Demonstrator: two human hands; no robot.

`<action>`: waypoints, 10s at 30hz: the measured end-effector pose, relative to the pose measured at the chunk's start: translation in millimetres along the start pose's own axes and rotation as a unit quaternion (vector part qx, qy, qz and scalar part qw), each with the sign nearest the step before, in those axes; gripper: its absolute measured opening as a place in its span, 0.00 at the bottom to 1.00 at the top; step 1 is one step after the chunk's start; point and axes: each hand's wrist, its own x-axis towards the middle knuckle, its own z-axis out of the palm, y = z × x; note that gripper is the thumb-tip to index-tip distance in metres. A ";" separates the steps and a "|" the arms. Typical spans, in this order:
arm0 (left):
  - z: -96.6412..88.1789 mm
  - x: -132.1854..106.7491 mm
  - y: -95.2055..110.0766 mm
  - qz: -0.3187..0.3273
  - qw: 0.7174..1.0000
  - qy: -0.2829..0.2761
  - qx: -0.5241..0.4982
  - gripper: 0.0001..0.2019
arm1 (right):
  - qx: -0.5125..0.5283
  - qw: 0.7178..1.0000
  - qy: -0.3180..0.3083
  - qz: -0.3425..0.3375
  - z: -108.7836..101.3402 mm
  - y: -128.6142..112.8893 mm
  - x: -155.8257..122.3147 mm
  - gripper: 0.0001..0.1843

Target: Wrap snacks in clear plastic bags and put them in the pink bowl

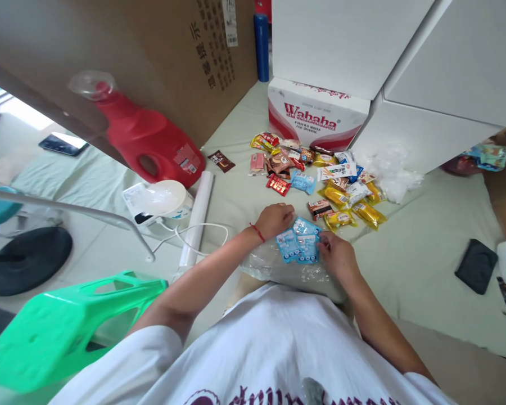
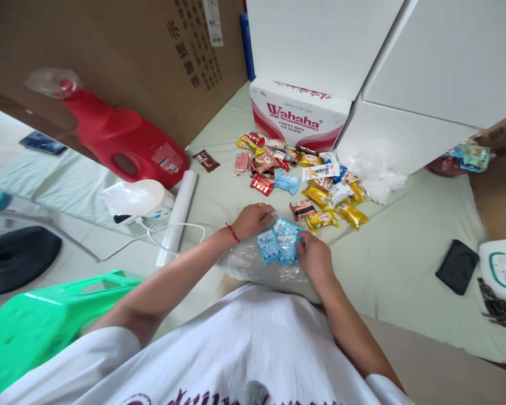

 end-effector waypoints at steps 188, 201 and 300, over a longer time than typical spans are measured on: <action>28.0 -51.5 -23.0 -0.096 0.971 0.034 -0.217 0.22 | 0.064 0.972 0.141 -0.178 46.3 24.1 32.3 0.18; 26.2 -26.6 -7.6 -0.110 0.991 0.071 0.036 0.20 | -0.052 0.973 0.085 -0.210 51.7 25.6 23.4 0.29; 74.0 -30.4 103.8 -0.117 0.906 -0.059 -0.403 0.21 | 0.642 0.764 0.061 0.032 40.8 58.8 -41.3 0.25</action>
